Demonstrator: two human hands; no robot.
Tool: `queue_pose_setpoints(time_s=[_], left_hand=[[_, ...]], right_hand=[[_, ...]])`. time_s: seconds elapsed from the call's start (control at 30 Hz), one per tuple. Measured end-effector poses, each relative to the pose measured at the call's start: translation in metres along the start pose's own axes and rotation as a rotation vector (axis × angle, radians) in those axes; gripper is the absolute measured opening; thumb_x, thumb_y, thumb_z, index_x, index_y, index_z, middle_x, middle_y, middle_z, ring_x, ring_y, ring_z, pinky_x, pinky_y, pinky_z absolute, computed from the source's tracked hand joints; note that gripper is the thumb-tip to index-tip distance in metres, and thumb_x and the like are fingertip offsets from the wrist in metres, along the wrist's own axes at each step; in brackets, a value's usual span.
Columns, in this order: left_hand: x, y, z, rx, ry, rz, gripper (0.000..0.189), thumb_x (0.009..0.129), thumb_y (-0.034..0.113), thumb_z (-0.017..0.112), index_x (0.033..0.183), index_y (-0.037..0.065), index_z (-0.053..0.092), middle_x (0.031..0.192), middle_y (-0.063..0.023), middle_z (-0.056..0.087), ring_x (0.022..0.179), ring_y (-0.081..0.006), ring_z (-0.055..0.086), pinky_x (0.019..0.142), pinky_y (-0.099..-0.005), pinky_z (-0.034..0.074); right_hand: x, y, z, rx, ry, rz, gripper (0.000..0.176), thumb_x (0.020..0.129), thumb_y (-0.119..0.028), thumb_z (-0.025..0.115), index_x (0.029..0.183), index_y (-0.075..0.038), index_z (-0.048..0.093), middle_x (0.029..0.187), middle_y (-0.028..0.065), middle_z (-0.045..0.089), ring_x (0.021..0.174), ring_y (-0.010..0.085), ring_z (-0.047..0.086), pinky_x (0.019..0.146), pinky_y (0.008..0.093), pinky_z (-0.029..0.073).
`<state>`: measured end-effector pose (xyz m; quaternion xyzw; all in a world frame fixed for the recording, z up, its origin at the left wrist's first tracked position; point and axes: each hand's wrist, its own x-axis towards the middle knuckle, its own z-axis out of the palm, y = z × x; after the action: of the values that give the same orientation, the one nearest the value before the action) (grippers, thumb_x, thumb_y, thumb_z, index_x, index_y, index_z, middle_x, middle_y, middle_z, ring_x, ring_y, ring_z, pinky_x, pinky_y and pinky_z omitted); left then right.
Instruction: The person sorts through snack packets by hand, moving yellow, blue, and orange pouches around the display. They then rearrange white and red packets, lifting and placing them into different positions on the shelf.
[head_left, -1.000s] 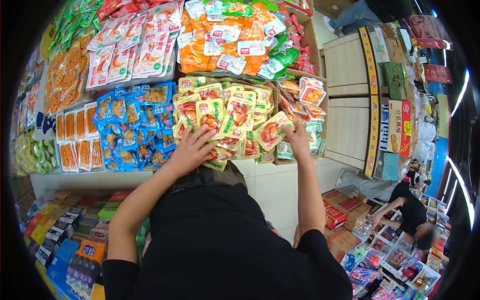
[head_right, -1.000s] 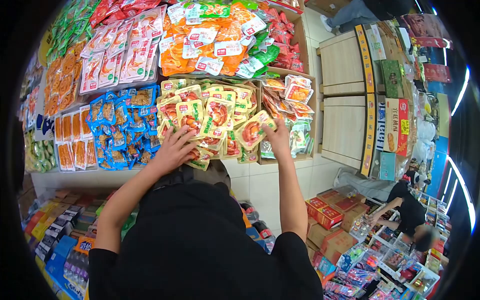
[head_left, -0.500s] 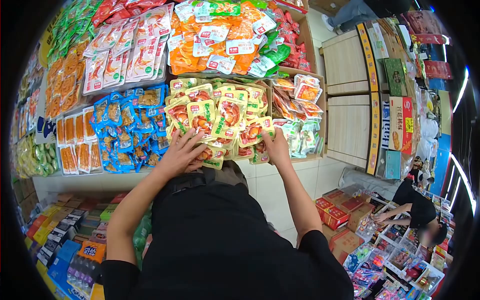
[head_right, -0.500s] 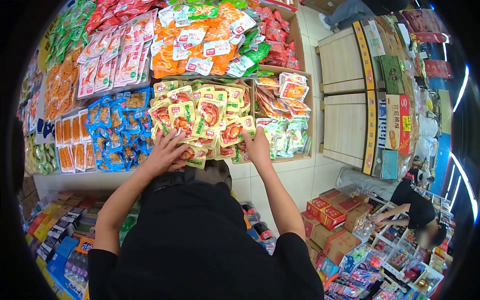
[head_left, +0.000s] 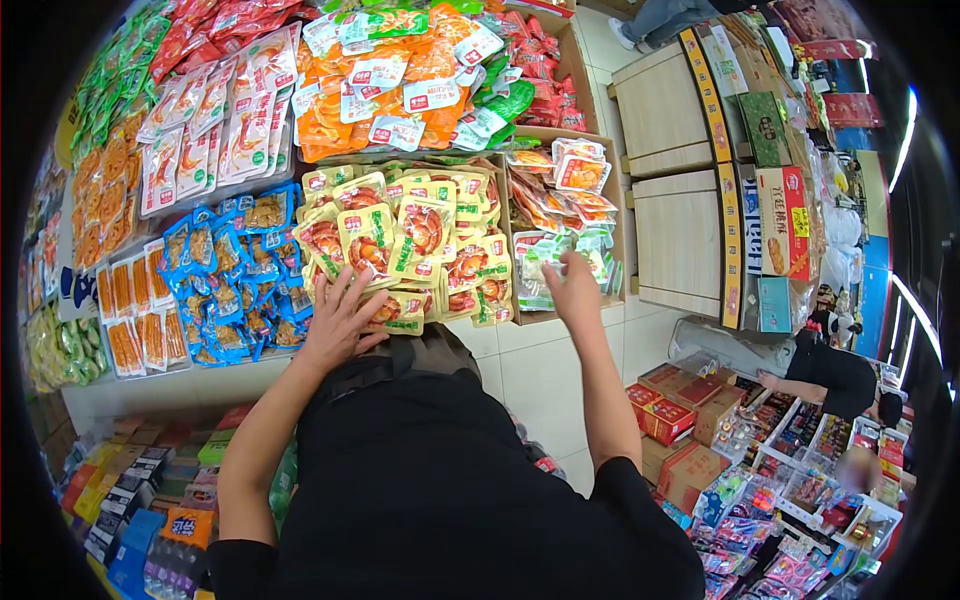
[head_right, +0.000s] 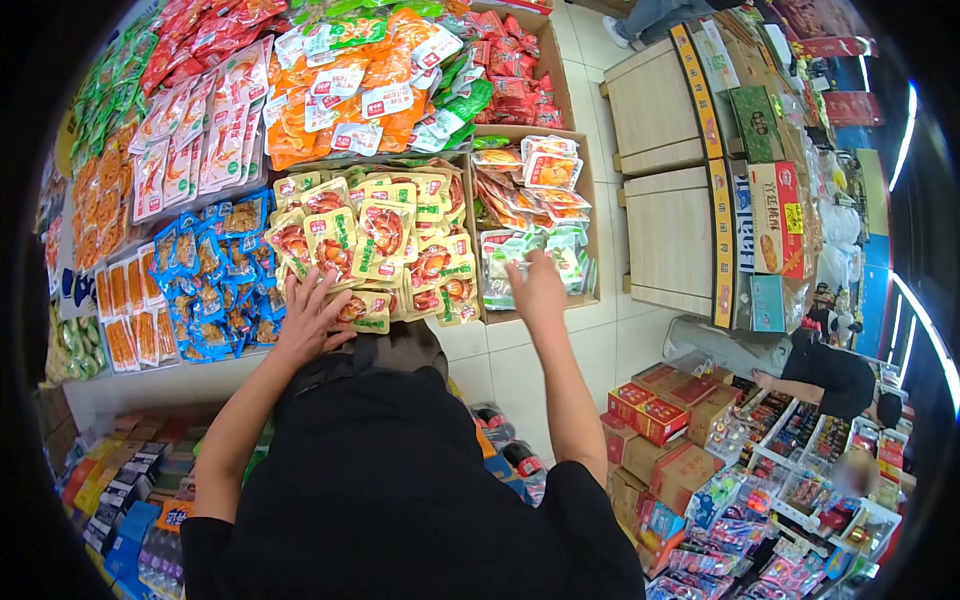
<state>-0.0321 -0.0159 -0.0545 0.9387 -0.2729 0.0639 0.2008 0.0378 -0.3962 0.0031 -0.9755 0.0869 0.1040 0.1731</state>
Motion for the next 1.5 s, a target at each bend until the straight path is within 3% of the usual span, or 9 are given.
queue_pose_setpoints(time_s=[0.17,0.27,0.5,0.73,0.9,1.03,1.2,1.37,1.5], left_hand=[[0.002,0.003,0.002,0.0,-0.011,0.0,0.077,0.067,0.047,0.074,0.134,0.026,0.042,0.147,-0.0073,0.028,0.136,-0.0327,0.022,0.108,-0.0593,0.013],[0.004,0.005,0.003,0.035,-0.027,0.018,0.077,0.068,0.047,0.074,0.134,0.026,0.042,0.147,-0.0076,0.028,0.137,-0.0327,0.022,0.108,-0.0592,0.013],[0.004,0.006,0.005,0.043,0.036,-0.128,0.076,0.069,0.043,0.075,0.134,0.02,0.044,0.147,-0.0118,0.027,0.136,-0.0358,0.021,0.107,-0.0584,0.015],[0.004,0.003,0.002,-0.006,0.122,-0.207,0.071,0.068,0.036,0.077,0.127,0.014,0.046,0.145,-0.0121,0.029,0.135,-0.0351,0.023,0.107,-0.0564,0.018],[0.008,0.002,-0.006,-0.105,0.203,-0.236,0.049,0.072,0.029,0.075,0.11,0.009,0.052,0.14,-0.0088,0.038,0.133,-0.0331,0.028,0.107,-0.0571,0.018],[0.012,0.002,-0.019,-0.124,0.234,-0.285,0.027,0.075,0.018,0.071,0.091,0.009,0.052,0.123,-0.0056,0.054,0.126,-0.0302,0.038,0.106,-0.0578,0.019],[0.011,0.001,-0.037,-0.532,0.187,-0.484,0.016,0.081,0.009,0.066,0.089,0.006,0.052,0.091,-0.007,0.061,0.098,-0.0259,0.056,0.09,-0.0401,0.04],[0.039,0.0,-0.06,-0.803,0.345,-0.686,0.01,0.089,0.009,0.058,0.09,0.001,0.051,0.082,-0.008,0.057,0.076,-0.0177,0.054,0.071,-0.0291,0.044],[0.072,-0.018,-0.071,-0.71,0.44,-0.584,0.011,0.089,0.01,0.057,0.092,0.001,0.051,0.083,-0.0079,0.055,0.074,-0.0165,0.053,0.071,-0.0283,0.044]], right_hand=[[-0.016,0.01,0.003,-0.05,-0.044,-0.044,0.057,0.075,-0.028,0.073,0.12,-0.003,0.05,0.119,0.0232,0.051,0.111,0.0387,0.048,0.093,0.0439,0.042],[-0.022,0.015,0.02,-0.058,-0.153,-0.158,0.084,0.071,-0.028,0.076,0.14,-0.007,0.031,0.141,0.0234,0.029,0.129,0.0411,0.028,0.108,0.0461,0.028],[-0.017,0.007,-0.002,-0.097,-0.258,-0.322,0.09,0.066,-0.021,0.08,0.142,-0.016,0.031,0.144,0.0193,0.027,0.13,0.0405,0.03,0.107,0.0461,0.031],[0.005,0.037,0.007,-0.151,-0.112,-0.449,0.069,0.07,-0.02,0.075,0.131,-0.014,0.043,0.136,0.0185,0.041,0.12,0.0343,0.045,0.097,0.0415,0.042],[0.02,0.046,0.006,0.2,0.064,-0.148,0.045,0.077,-0.018,0.068,0.115,-0.002,0.05,0.115,0.0189,0.055,0.098,0.0341,0.057,0.086,0.0418,0.047],[0.009,0.036,0.006,-0.165,-0.109,-0.071,0.029,0.08,-0.018,0.064,0.1,0.002,0.056,0.113,0.0237,0.053,0.095,0.0381,0.057,0.08,0.0419,0.048],[0.019,0.034,-0.033,-0.039,0.065,-0.035,0.026,0.081,-0.02,0.063,0.092,0.002,0.057,0.087,0.0199,0.063,0.081,0.0358,0.062,0.072,0.0428,0.05],[0.035,0.045,-0.037,0.995,0.008,0.184,0.014,0.088,-0.018,0.06,0.09,-0.005,0.057,0.082,0.0071,0.065,0.067,0.0108,0.061,0.058,0.0256,0.05],[0.037,0.062,-0.001,1.015,-0.228,0.381,0.015,0.089,-0.018,0.06,0.095,-0.005,0.058,0.082,0.0045,0.064,0.066,0.0105,0.061,0.055,0.0228,0.049]])
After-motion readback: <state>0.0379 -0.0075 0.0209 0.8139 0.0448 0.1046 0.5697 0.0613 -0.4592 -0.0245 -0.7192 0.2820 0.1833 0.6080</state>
